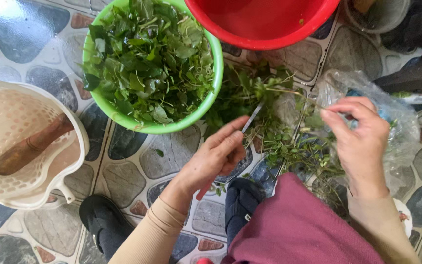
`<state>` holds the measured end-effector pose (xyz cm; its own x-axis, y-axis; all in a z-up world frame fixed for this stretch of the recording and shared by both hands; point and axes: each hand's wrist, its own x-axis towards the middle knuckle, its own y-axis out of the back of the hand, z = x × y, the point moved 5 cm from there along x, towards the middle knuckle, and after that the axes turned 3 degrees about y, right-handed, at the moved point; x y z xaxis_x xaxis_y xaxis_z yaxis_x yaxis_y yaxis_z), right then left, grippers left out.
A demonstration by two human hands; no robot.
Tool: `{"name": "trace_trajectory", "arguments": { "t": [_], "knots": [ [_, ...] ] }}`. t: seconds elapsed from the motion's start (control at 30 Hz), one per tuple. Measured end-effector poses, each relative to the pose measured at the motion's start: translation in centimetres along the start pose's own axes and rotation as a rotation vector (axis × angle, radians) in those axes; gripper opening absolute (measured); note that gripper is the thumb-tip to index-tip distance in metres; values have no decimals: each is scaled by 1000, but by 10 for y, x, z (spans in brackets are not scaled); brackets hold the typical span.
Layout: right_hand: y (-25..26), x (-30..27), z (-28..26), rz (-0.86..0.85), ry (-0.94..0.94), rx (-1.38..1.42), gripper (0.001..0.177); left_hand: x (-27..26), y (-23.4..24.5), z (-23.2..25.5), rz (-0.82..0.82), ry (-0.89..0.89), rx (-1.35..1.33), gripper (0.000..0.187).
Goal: The person trims and sorts green herbs by hand and with a small knife, placing the cleaned leaves into a green bowl.
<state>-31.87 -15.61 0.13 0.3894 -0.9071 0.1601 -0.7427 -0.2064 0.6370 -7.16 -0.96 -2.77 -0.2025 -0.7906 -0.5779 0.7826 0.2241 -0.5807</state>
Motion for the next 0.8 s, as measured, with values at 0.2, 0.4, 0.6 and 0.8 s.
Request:
{"name": "trace_trajectory", "arguments": {
  "t": [0.2, 0.4, 0.6, 0.8],
  "knots": [
    [32, -24, -44, 33, -87, 106, 12, -5, -28, 2, -353, 154, -123, 61],
    [0, -52, 0, -576, -420, -30, 24, 41, -39, -10, -498, 71, -546, 49],
    [-56, -55, 31, -495, -608, 640, 27, 44, -60, -43, -497, 179, -404, 47],
    [-27, -38, 46, -406, -466, 214, 23, 65, 18, -25, -199, 42, -433, 49]
  ]
}}
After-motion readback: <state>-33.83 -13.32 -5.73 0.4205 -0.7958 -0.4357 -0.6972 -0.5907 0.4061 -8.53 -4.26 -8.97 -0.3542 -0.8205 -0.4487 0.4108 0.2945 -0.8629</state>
